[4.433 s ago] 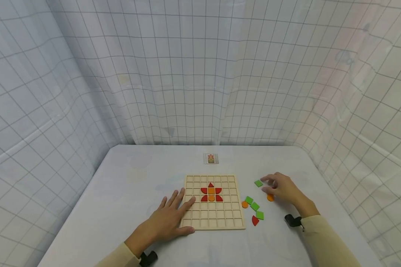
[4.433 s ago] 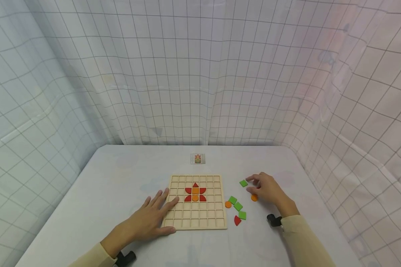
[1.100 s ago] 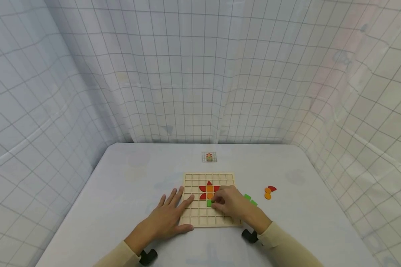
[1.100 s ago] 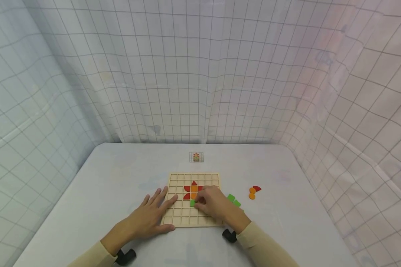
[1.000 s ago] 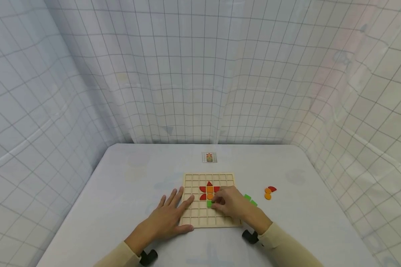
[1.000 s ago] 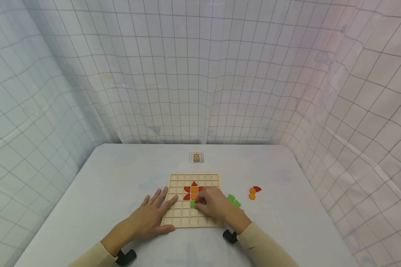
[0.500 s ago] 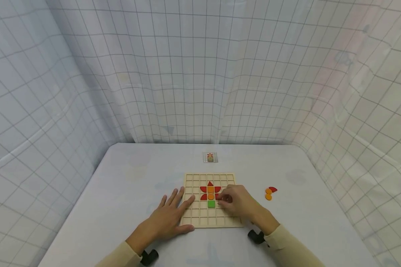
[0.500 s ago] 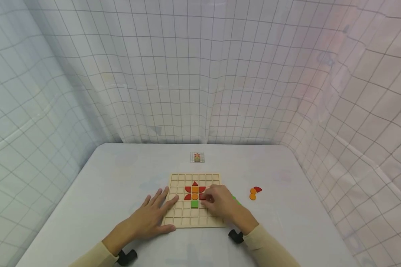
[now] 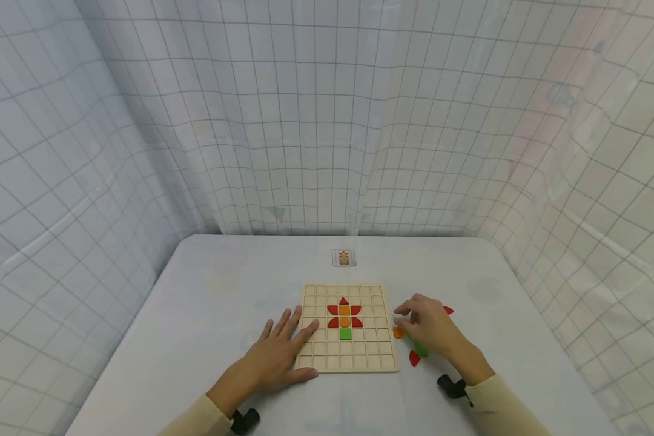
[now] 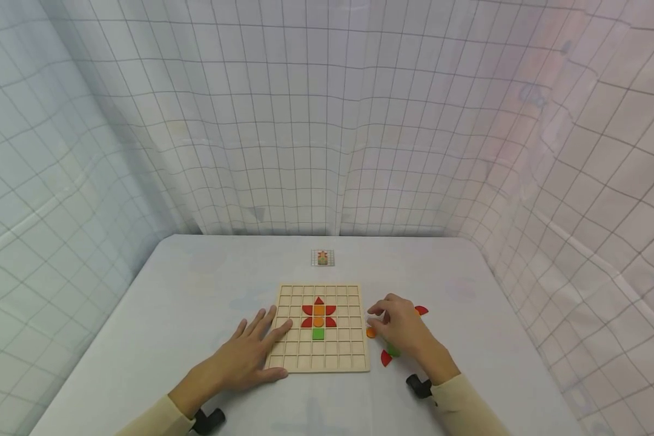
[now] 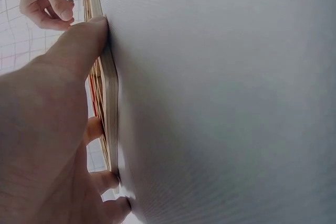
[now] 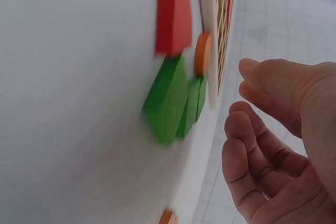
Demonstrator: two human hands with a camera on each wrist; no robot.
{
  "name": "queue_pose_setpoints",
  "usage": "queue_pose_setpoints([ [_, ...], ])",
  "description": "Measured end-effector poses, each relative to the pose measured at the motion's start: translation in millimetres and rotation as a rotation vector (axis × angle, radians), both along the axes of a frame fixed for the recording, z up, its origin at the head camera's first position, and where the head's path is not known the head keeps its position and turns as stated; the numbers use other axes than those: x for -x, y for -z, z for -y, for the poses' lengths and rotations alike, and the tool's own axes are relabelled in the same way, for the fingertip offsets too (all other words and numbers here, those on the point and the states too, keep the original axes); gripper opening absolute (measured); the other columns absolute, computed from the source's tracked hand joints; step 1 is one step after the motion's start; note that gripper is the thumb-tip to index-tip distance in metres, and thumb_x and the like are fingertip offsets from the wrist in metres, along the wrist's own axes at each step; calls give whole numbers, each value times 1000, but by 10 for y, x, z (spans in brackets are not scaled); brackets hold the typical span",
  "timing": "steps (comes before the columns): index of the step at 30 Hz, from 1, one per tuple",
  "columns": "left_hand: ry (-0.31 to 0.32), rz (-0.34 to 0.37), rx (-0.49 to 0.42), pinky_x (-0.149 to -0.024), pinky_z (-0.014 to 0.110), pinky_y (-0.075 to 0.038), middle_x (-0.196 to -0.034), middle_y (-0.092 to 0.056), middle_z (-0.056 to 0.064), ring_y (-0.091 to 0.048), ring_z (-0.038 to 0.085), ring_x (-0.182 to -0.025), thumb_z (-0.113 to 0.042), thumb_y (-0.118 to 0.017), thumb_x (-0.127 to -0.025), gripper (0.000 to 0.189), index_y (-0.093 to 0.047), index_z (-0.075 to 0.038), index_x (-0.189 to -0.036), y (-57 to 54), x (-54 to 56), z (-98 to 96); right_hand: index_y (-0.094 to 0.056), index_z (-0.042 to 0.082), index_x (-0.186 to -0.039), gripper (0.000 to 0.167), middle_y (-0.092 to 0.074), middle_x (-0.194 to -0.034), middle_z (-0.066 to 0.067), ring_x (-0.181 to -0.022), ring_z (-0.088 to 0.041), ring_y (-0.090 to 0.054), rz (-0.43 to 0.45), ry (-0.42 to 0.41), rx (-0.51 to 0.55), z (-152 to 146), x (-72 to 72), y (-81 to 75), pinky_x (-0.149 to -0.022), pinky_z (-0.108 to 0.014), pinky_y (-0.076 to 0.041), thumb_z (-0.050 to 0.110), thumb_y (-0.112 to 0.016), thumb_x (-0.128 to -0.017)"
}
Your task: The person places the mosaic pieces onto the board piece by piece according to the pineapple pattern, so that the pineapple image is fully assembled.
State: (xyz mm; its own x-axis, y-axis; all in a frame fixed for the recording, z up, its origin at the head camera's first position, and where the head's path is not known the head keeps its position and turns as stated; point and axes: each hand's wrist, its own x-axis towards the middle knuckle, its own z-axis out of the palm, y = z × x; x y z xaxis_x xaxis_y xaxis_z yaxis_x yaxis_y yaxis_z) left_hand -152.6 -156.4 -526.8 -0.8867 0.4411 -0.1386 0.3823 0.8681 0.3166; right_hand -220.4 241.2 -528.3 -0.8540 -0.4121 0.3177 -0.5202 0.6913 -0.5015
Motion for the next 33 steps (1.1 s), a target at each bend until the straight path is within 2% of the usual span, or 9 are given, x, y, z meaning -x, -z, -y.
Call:
queue_pose_setpoints([
  [4,1,-4,-8,-140,80,-27,-196,-16,23,-20,50,-182,-80,-73,-102,104,-35,-30,-185,2,-8,0,-90,10,-108,20,-80,-97,1,-76,-1,-63,-37,49,-13,-204,-7,2,-65,-21,-55,5,-100,-91],
  [13,10,-10,-6,-140,80,-26,-196,-14,24,-19,51,-182,-80,-71,-103,104,-33,-29,-186,9,-7,2,-91,8,-115,25,-76,-99,-4,-82,-10,-63,-42,171,-35,-625,-14,13,-71,-24,-54,7,-99,-92],
  [19,12,-11,9,-140,79,-27,-196,-14,24,-20,50,-182,-81,-70,-104,104,-33,-30,-186,13,1,3,-90,7,-116,26,-75,-100,-6,-81,-9,-65,8,192,-26,-843,3,56,-72,-25,-55,5,-99,-92],
  [26,0,4,0,-141,80,-26,-196,-14,23,-18,50,-183,-79,-72,-103,104,-33,-30,-186,3,10,-4,-91,11,-111,17,-74,-98,-3,-82,-5,-69,107,214,-18,-917,39,82,-75,-24,-58,7,-96,-95],
  [33,2,8,-3,-140,80,-25,-196,-14,23,-18,50,-183,-80,-72,-103,104,-34,-30,-186,-9,1,-11,-92,9,-110,17,-79,-101,-4,-82,-5,-70,90,203,-6,-879,5,75,-76,-23,-61,7,-97,-94],
])
